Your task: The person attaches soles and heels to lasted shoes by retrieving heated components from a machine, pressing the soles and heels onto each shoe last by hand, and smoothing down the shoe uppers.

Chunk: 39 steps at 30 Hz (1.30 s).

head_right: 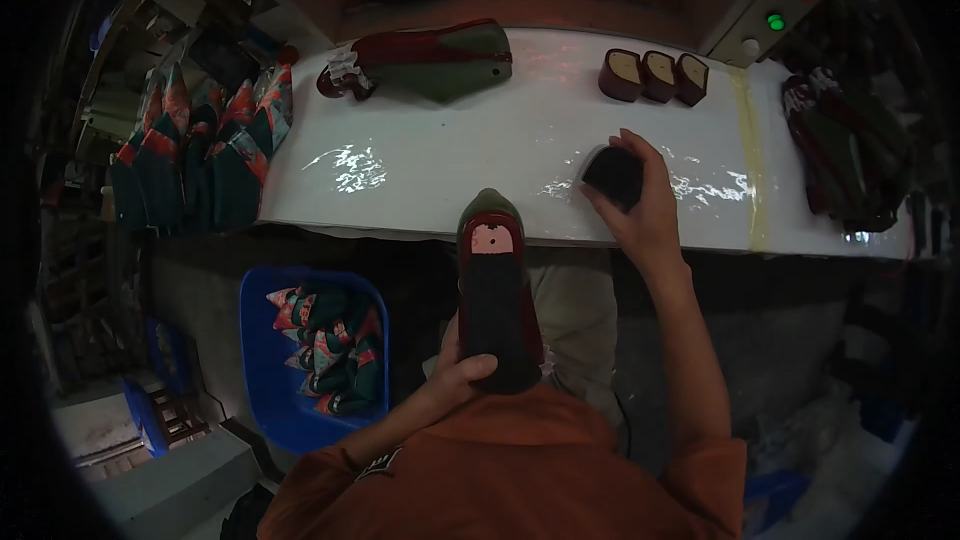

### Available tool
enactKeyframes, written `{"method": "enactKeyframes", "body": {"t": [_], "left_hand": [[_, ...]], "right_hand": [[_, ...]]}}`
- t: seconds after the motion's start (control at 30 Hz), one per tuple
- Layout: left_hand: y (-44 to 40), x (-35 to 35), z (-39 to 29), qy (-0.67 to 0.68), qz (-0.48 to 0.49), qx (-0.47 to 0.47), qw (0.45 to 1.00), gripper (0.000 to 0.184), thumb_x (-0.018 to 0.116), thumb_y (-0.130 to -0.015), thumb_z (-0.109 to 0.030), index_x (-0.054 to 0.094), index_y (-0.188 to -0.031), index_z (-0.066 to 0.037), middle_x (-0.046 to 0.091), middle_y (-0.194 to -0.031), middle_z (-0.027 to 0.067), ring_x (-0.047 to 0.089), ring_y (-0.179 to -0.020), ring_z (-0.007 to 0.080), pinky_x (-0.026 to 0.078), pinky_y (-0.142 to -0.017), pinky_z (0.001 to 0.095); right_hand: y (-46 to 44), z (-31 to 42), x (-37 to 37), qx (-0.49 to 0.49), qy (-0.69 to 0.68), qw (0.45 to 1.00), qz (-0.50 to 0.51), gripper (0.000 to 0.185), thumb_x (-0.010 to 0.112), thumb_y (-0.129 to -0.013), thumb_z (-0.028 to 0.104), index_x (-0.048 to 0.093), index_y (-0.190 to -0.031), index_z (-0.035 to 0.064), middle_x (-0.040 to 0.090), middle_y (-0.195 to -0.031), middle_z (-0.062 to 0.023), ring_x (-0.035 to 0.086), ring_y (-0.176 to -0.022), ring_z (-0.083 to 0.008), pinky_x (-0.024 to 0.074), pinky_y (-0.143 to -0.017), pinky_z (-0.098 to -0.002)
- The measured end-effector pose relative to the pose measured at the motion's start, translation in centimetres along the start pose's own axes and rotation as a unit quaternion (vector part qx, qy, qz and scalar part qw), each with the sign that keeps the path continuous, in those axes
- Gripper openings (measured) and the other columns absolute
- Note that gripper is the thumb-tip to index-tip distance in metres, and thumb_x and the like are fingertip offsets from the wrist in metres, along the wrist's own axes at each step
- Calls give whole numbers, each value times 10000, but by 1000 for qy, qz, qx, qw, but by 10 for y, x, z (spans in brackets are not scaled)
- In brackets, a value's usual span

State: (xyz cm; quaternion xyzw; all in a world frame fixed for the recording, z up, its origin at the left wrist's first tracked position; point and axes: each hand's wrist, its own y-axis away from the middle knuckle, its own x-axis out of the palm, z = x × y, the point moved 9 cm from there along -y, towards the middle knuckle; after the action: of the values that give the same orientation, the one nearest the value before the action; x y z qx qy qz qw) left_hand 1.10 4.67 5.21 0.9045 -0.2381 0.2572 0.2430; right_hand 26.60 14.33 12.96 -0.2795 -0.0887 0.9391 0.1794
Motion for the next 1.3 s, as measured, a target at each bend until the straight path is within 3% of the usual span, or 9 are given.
{"method": "enactKeyframes", "body": {"t": [0.07,0.13,0.27,0.37,0.5,0.87,1.1,1.3], "left_hand": [[0,5,5,33,55,-18,998,999,719,-796,-140,85,-1563,-51,359,-1484,114,380,-1358,223,299,-1126,363],[-1,7,2,37,45,-21,998,1015,727,-790,-150,78,-1564,-49,359,-1483,116,377,-1360,223,298,-1125,363],[-1,2,10,3,47,-17,999,1057,750,-777,-181,58,-1564,-45,342,-1491,124,357,-1374,226,291,-1127,365],[-6,9,-5,-14,48,26,998,1068,754,-773,-192,52,-1565,-44,311,-1509,134,331,-1392,231,276,-1136,366],[-4,7,-7,-24,44,2,999,1081,756,-766,-190,44,-1565,-43,270,-1535,141,294,-1417,240,255,-1148,369],[-4,7,-3,-25,53,-15,998,1106,745,-760,-190,2,-1564,-35,159,-1592,160,190,-1473,256,202,-1176,375],[-3,7,1,-17,55,-47,997,1104,745,-758,-162,1,-1563,-31,166,-1589,155,199,-1468,250,202,-1174,370],[-5,5,-3,-54,55,-21,997,1093,749,-764,-150,12,-1561,-23,210,-1564,151,232,-1450,241,212,-1169,366]], "right_hand": [[11,9,-1,0,-62,998,8,744,796,-701,24,440,-1353,32,550,-1319,-167,548,-1222,-265,458,-1038,-373],[25,37,0,-29,-149,988,15,729,816,-693,31,450,-1323,1,564,-1316,-191,551,-1237,-278,460,-1041,-390],[55,106,17,-213,-125,968,46,773,874,-649,64,463,-1300,-7,567,-1301,-237,565,-1217,-344,489,-1004,-413],[61,123,33,-247,-90,963,52,731,857,-659,61,486,-1286,12,585,-1285,-240,588,-1188,-384,500,-981,-430],[60,127,43,-279,-60,957,52,714,837,-626,46,505,-1257,10,601,-1275,-220,588,-1193,-388,498,-978,-439],[57,129,47,-279,-46,957,62,716,827,-604,10,508,-1245,7,606,-1264,-222,598,-1183,-388,518,-953,-433],[56,129,47,-280,-38,958,58,668,830,-640,28,516,-1230,7,617,-1249,-220,606,-1172,-384,525,-946,-432],[57,126,47,-273,-40,960,48,630,821,-654,50,531,-1213,15,624,-1251,-203,612,-1165,-377,521,-939,-432]]}}
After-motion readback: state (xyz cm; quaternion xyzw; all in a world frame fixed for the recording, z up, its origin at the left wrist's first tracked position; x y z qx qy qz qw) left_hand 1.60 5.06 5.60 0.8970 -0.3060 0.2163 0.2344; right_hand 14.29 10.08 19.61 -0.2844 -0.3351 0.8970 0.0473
